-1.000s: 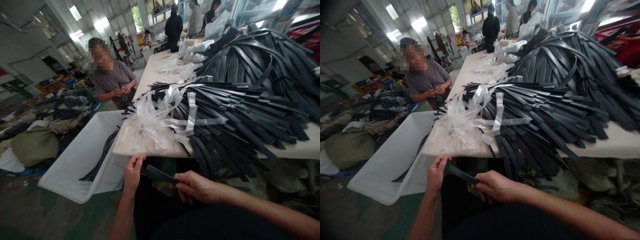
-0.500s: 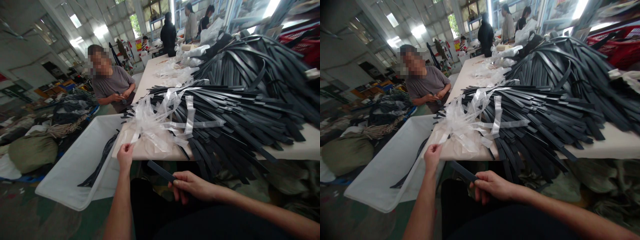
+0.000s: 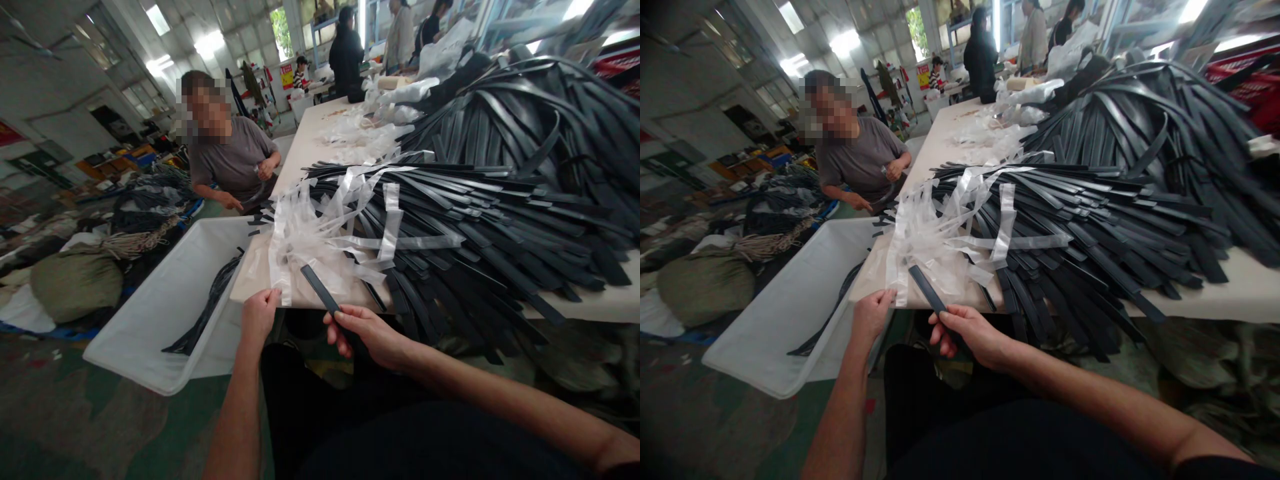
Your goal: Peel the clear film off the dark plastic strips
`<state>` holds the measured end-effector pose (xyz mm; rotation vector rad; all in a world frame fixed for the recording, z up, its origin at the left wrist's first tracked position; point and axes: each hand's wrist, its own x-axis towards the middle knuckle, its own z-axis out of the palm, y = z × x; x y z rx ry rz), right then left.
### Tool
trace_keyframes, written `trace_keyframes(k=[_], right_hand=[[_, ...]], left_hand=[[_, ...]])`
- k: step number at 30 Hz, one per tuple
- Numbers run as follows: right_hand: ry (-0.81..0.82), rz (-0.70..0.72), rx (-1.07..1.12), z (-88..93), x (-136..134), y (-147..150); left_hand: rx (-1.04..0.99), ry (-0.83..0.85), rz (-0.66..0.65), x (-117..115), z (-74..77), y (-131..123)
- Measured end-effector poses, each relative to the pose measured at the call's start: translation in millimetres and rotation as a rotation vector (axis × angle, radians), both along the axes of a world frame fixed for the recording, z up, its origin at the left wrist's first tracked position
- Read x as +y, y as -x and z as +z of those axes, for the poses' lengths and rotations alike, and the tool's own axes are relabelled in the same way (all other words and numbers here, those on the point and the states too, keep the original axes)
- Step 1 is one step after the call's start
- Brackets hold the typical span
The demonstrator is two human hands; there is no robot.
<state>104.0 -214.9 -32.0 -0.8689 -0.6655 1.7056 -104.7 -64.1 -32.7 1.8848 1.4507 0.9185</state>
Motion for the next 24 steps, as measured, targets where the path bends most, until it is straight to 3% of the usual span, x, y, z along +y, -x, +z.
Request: trace_keyframes(k=[3,5,9,12,15,19,24], right_hand=[[0.013,-0.001,0.011,-3.5,2.2,2.6],[0.011,-0.003,0.02,-7.8,3.9,4.2],[0.031,-0.017,0.044,-12.6,10.0,7.0],[0.022,-0.06,0.07,-9.4,18.4,9.7],[-0.03,-0.067,0.092,-5.3,30.6,14.8],[-0.032,0.033,0.069,-5.2,48.1,23.8],[-0.094,0.024,-0.272,-4.6,58.5,23.6]], left_hand=[[0.019,-0.062,0.04,1.9,13.1,2.1],[-0.123,-0.014,0.074,1.3,18.4,1.0],[-0.624,0.329,0.071,-15.8,15.1,-9.4],[-0.774,0.497,0.05,-41.1,5.7,-20.4],[-0.802,0.566,0.016,-65.8,-3.5,-29.4],[-0.735,0.589,-0.077,-83.8,-15.9,-33.0],[-0.47,0.515,-0.171,-84.9,-21.0,-23.7]])
